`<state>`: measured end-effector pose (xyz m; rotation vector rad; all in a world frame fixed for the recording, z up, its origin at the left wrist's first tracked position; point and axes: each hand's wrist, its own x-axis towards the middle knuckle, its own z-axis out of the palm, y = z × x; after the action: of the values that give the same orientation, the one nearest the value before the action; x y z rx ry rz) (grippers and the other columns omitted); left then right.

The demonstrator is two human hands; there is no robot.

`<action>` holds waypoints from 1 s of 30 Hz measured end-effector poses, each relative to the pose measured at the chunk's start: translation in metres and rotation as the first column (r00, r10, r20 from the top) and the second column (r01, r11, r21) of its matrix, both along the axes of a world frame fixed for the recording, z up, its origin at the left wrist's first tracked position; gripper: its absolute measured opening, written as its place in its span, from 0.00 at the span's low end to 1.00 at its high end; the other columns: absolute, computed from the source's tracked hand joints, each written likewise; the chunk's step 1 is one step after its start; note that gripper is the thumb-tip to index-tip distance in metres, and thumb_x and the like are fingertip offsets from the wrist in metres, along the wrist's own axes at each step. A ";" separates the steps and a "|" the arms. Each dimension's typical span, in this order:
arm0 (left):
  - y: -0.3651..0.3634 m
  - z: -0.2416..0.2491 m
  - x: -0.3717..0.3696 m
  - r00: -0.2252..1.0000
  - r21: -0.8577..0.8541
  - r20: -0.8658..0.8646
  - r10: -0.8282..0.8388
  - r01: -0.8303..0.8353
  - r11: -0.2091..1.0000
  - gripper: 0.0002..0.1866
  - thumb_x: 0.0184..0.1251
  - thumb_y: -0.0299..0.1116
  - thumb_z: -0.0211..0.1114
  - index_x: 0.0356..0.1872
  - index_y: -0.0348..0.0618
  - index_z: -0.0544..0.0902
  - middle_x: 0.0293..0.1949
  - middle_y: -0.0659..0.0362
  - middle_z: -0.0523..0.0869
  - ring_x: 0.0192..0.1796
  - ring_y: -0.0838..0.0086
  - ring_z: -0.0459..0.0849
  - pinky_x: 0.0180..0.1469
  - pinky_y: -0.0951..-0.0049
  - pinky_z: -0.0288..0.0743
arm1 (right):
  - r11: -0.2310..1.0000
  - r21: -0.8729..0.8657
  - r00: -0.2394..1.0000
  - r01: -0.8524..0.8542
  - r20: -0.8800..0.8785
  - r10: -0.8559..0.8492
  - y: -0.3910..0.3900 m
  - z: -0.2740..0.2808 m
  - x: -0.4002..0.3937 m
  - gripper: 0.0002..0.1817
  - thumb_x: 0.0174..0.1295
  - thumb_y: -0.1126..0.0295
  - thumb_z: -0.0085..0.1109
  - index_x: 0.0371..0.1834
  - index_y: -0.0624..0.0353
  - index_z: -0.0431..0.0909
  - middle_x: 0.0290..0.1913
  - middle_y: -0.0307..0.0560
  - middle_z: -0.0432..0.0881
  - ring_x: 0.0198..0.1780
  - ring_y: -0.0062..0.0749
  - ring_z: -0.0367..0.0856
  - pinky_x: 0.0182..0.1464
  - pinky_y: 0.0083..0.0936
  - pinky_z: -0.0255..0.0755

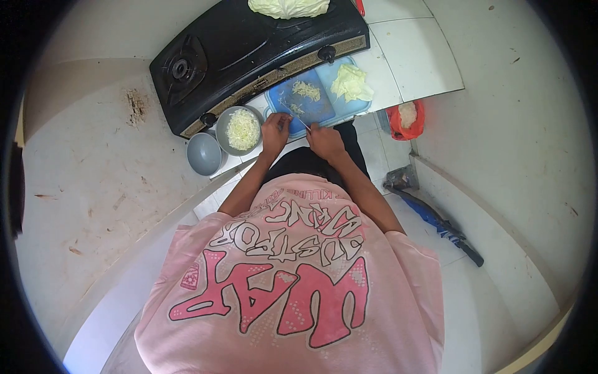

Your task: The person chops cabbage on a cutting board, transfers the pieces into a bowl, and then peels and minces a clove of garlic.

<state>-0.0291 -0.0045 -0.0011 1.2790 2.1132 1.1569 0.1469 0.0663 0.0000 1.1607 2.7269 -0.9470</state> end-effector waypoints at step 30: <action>-0.003 0.001 -0.005 0.998 0.002 -0.037 -0.060 0.060 0.998 0.05 0.61 0.19 0.69 0.38 0.33 0.87 0.36 0.50 0.86 0.36 0.60 0.90 0.40 0.64 0.84 | 0.997 0.029 0.997 -0.070 0.020 0.069 0.000 0.011 -0.009 0.17 0.73 0.58 0.53 0.38 0.65 0.76 0.25 0.60 0.85 0.29 0.56 0.88 0.33 0.49 0.82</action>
<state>-0.0346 -0.0074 0.0002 1.3659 2.0847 1.1206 0.1381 0.0667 0.0110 1.0657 2.7555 -0.8853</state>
